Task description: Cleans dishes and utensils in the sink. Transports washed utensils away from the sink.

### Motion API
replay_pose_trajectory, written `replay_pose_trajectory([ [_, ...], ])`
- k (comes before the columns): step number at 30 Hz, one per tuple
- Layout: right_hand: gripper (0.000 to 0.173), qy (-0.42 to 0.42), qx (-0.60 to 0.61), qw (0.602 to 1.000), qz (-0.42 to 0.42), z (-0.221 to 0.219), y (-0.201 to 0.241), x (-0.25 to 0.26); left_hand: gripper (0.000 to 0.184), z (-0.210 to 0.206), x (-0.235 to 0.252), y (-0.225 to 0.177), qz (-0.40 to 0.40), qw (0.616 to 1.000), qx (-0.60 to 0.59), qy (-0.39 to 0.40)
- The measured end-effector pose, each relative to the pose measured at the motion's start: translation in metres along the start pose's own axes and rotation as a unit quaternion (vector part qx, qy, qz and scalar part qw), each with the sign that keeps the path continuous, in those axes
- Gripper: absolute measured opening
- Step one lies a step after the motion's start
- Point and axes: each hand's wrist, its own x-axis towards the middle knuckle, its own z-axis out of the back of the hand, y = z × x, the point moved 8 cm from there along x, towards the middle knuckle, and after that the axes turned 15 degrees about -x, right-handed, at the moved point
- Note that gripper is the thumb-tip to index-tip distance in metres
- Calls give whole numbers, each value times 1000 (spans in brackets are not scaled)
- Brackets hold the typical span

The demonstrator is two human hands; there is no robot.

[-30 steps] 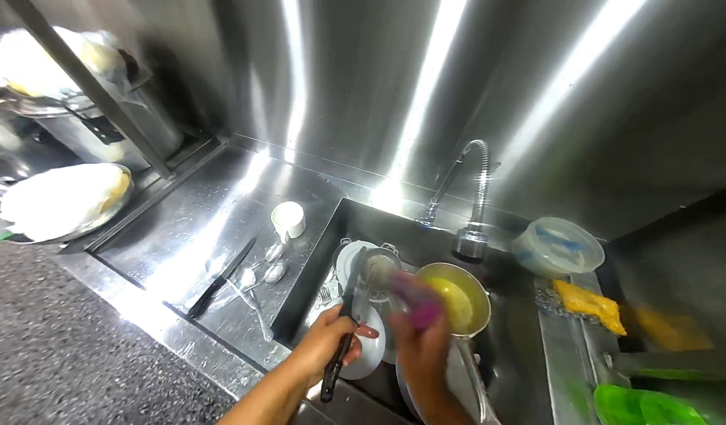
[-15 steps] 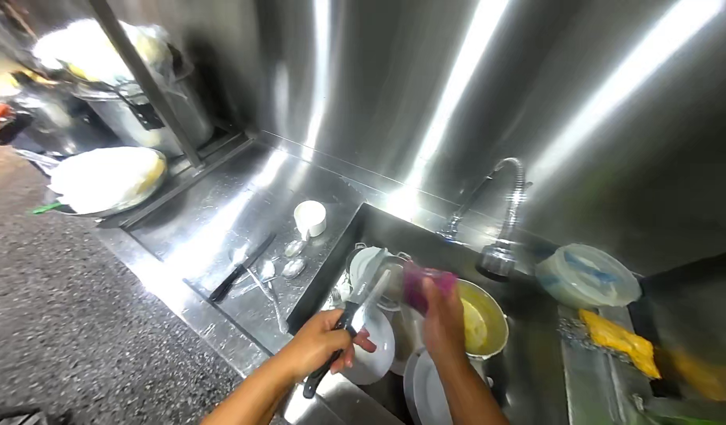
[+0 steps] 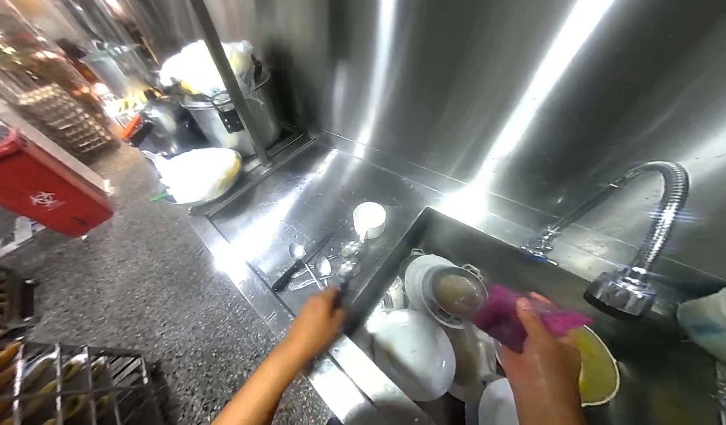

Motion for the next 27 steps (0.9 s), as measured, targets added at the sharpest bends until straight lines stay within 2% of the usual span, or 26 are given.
replay_pose_trajectory([
  [2,26,9,0,1000,0,2,0,-10,36,34,16,16,50,993,77,-79],
  [5,21,-2,-7,1000,-22,17,-11,-21,42,53,37,34,84,977,143,-135],
  [6,21,-14,-12,999,-27,27,-15,-22,44,55,40,34,64,974,146,-160],
  [8,22,-36,-28,998,-31,48,-22,-21,46,52,40,19,-25,967,137,-214],
  [10,24,-53,-39,997,-39,68,-29,-21,42,20,41,-7,-126,963,139,-194],
  [12,27,-59,-54,996,-44,81,-33,-26,36,-46,50,-26,-146,975,157,-66],
  [14,28,-62,-62,995,-47,88,-38,-33,36,-121,75,-25,-81,977,164,107],
  [16,29,-58,-61,995,-50,92,-38,-41,39,-173,110,-11,14,969,162,187],
  [17,30,-53,-63,995,-55,94,-39,-46,43,-189,130,1,65,966,164,188],
  [19,31,-41,-72,994,-69,99,-39,-54,49,-204,169,35,157,964,159,142],
  [22,32,-16,-76,995,-61,112,-44,-62,48,-212,192,76,253,957,101,96],
  [24,32,6,-71,996,-59,120,-53,-64,46,-219,199,92,266,959,59,76],
  [27,31,12,-94,991,-96,134,-67,-68,42,-222,207,100,246,967,43,50],
])
